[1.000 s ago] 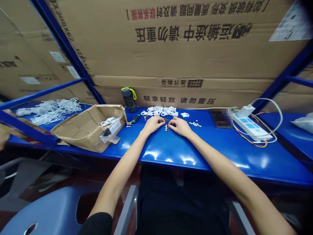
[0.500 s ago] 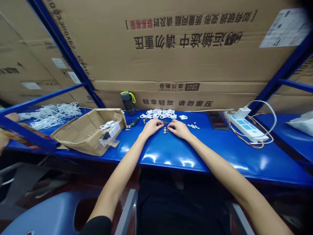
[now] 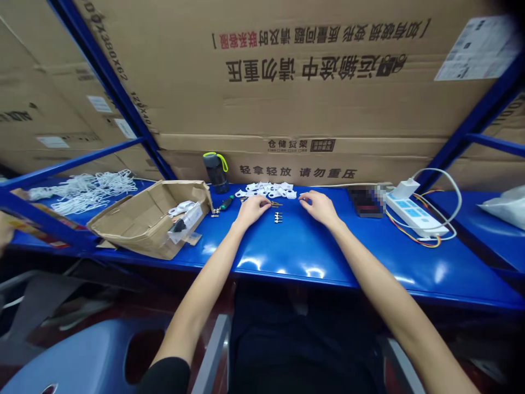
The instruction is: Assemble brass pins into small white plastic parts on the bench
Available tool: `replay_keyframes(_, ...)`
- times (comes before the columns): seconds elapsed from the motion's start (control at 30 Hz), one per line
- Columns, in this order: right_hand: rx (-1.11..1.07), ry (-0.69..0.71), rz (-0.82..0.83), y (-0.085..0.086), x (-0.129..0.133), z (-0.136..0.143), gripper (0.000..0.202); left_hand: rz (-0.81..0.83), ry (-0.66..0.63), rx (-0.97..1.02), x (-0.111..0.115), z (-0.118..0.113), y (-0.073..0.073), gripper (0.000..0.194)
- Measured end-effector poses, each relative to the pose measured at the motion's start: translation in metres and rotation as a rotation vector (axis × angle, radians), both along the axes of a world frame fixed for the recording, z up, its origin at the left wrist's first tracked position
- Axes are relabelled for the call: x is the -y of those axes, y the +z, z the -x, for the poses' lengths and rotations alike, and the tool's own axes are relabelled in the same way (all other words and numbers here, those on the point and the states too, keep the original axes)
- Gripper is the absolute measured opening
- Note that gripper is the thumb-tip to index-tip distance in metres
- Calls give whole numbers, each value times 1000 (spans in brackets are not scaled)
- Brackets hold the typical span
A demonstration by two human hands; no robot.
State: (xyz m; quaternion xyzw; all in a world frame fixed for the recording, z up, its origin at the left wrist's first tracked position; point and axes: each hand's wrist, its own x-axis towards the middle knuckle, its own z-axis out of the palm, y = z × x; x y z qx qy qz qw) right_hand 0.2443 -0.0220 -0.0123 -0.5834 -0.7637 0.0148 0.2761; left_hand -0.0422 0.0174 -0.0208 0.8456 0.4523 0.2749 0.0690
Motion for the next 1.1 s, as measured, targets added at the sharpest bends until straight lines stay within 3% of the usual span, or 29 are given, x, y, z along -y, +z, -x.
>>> replay_keyframes(0.1, 78, -97, 58, 5, 3, -18, 24, -22, 42, -21, 0, 3, 1, 18)
replay_keyframes(0.27, 151, -77, 156, 6, 4, -36, 23, -12, 63, -58, 0, 4, -2, 21)
replay_keyframes(0.67, 226, -63, 157, 5, 4, -31, 23, -108, -62, -131, -8, 0, -10, 31)
replay_keyframes(1.1, 216, -76, 152, 6, 6, -28, 19, -88, -11, -100, -9, -1, -10, 22)
